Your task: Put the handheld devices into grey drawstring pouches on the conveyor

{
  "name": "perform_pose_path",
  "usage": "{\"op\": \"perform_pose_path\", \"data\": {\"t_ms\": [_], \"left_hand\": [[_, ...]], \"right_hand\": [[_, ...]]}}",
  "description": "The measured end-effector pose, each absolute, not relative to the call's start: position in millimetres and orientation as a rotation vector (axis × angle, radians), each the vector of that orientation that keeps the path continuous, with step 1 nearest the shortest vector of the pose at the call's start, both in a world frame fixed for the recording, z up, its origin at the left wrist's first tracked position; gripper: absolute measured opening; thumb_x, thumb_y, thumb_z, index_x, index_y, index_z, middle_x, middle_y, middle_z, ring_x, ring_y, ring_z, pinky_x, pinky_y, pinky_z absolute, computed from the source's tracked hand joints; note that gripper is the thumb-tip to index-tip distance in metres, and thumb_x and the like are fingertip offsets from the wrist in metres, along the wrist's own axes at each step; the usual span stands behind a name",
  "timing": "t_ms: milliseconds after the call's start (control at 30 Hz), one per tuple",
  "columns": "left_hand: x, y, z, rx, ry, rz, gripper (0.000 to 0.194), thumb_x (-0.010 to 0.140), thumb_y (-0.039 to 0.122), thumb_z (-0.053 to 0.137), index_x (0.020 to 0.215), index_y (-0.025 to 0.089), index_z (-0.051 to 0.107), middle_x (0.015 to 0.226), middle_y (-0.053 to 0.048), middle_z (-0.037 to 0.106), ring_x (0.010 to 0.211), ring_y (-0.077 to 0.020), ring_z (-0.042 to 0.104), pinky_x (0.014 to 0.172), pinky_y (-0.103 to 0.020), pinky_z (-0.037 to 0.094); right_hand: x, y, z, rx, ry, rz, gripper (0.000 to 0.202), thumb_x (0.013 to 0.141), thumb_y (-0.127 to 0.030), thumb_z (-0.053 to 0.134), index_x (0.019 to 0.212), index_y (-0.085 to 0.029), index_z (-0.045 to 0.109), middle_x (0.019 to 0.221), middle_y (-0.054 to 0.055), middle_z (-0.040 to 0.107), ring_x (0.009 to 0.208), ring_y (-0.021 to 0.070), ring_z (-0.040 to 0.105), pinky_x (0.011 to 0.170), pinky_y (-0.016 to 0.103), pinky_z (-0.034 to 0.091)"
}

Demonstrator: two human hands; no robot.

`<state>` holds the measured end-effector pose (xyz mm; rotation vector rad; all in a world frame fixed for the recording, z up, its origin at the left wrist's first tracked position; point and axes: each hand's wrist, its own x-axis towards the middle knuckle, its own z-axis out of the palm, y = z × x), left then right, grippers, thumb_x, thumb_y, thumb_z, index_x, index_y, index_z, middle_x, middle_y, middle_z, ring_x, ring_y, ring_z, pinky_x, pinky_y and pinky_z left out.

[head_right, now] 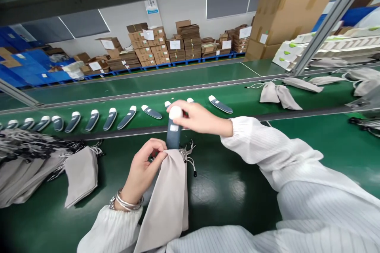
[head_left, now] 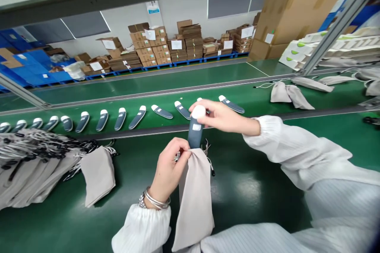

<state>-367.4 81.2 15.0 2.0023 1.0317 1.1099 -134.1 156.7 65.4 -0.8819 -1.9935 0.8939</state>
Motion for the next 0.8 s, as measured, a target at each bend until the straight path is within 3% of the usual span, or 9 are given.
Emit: {"op": "perform_pose_path", "data": {"t_ms": [233,333,433,533,633,700,800], "left_hand": [[-368.3,89.3,32.0,1.983,0.988,1.091,0.014,0.093,0.022,0.058,0.08,0.021,0.052,0.082,0.0,0.05,0.074,-0.0142,0.047,0.069,-0.028,0.04],[-356.1,95.6,37.0,1.896,0.994,1.23,0.012,0.091,0.023,0.062,0.082,0.021,0.055,0.091,-0.002,0.054,0.08,-0.0145,0.05,0.07,-0.027,0.042],[-350.2,99.5,38.1,1.712,1.082,1.355,0.012,0.088,0.027,0.066,0.084,0.021,0.057,0.098,-0.003,0.056,0.077,-0.0128,0.052,0.065,-0.026,0.043],[-357.0,102.0,37.5,1.526,1.179,1.394,0.02,0.081,0.032,0.075,0.083,0.02,0.059,0.089,0.0,0.056,0.064,-0.009,0.048,0.054,-0.023,0.038],[-365.0,102.7,33.9,1.403,1.195,1.526,0.021,0.079,0.033,0.076,0.086,0.02,0.061,0.075,0.004,0.051,0.053,-0.0058,0.039,0.047,-0.021,0.031],[-366.5,101.8,26.9,1.526,1.159,1.491,0.021,0.082,0.031,0.072,0.097,0.021,0.063,0.078,0.004,0.053,0.054,-0.0066,0.041,0.049,-0.021,0.034],[-369.8,100.2,7.0,1.947,1.168,1.244,0.026,0.082,0.023,0.069,0.108,0.023,0.065,0.096,-0.002,0.06,0.068,-0.011,0.052,0.063,-0.026,0.045]], "right_hand": [[-125.6,166.0,91.4,-0.844,-1.809,0.977,0.025,0.088,-0.032,0.068,0.11,-0.019,0.068,0.098,0.005,0.067,0.072,0.0139,0.06,0.052,0.024,0.052],[-136.0,153.6,86.6,-0.823,-1.982,1.12,0.028,0.095,-0.037,0.06,0.113,-0.018,0.069,0.087,0.002,0.064,0.058,0.0086,0.052,0.045,0.02,0.041],[-141.9,136.9,75.0,-0.778,-2.102,1.363,0.029,0.098,-0.039,0.057,0.117,-0.019,0.066,0.081,0.0,0.06,0.058,0.0074,0.048,0.047,0.018,0.038],[-130.2,121.6,66.5,-0.78,-1.856,1.68,0.027,0.094,-0.034,0.062,0.118,-0.022,0.058,0.066,-0.006,0.044,0.053,0.0074,0.037,0.044,0.017,0.03],[-103.2,110.4,68.7,-0.811,-1.452,1.727,0.013,0.094,-0.031,0.059,0.101,-0.023,0.051,0.059,-0.01,0.021,0.048,0.007,0.017,0.042,0.017,0.016],[-81.3,109.7,76.0,-0.852,-1.285,1.553,0.016,0.091,-0.029,0.062,0.092,-0.024,0.047,0.06,-0.01,0.017,0.048,0.0071,0.014,0.043,0.018,0.019],[-43.3,125.9,87.7,-0.869,-1.15,1.1,0.016,0.088,-0.022,0.063,0.091,-0.026,0.048,0.058,-0.011,0.022,0.047,0.0071,0.017,0.054,0.026,0.041]]}}
